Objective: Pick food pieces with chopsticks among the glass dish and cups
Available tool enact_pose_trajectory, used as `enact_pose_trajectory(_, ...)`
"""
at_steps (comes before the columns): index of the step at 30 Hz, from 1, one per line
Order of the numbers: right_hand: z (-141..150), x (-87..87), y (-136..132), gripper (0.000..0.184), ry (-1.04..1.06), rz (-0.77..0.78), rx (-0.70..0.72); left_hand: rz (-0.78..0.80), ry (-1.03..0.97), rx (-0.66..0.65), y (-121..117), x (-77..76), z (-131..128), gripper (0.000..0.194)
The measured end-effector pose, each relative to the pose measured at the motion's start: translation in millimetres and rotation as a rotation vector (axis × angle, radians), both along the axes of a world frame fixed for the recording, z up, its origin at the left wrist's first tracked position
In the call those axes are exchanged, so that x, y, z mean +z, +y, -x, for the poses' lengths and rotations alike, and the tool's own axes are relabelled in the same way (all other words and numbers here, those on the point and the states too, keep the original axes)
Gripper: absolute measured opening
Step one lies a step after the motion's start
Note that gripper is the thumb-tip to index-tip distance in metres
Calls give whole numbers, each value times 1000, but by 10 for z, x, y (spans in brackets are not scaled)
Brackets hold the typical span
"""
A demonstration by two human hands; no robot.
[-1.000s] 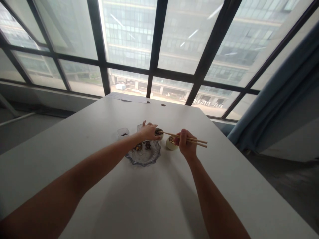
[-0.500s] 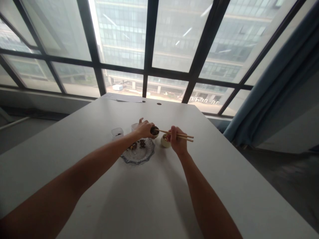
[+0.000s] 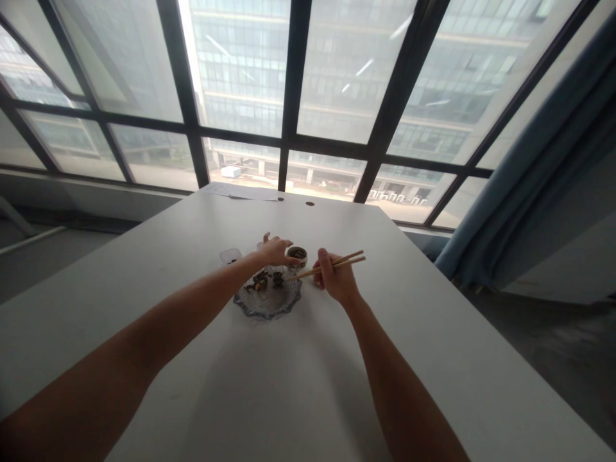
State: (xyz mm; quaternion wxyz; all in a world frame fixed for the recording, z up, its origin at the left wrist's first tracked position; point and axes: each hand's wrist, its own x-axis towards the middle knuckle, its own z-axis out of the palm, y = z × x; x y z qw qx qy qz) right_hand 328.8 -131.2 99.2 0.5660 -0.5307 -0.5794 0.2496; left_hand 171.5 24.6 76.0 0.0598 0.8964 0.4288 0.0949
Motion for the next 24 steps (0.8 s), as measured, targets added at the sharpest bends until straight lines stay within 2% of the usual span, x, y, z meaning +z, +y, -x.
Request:
enact_pose_trajectory(3, 29, -95, 41, 65, -23, 28, 5, -82, -124, -20, -106, 31, 294, 61)
enact_pose_trajectory(6, 54, -209, 94, 63, -33, 18, -13, -194, -270, 10, -234, 6, 706, 49)
enact_pose_trajectory(10, 114, -308, 126, 61, -26, 17, 8, -316, -416, 118, -368, -140, 1252, 42)
enact_pose_trajectory(13, 151, -324, 119, 62, 4, 24, 0, -364, -479, 174, -422, -298, 1545, 41)
enact_pose_trajectory(16, 148, -301, 110, 64, 55, 31, -32, -375, -500, 216, -431, -446, 1702, 49)
enact_pose_trajectory(20, 74, -242, 128, 66, 156, 24, -93, -347, -512, 261, -403, -585, 1741, 64)
enact_pose_trajectory(24, -34, -222, 168, 64, 296, -112, -226, -292, -501, 264, -373, -671, 1712, 70)
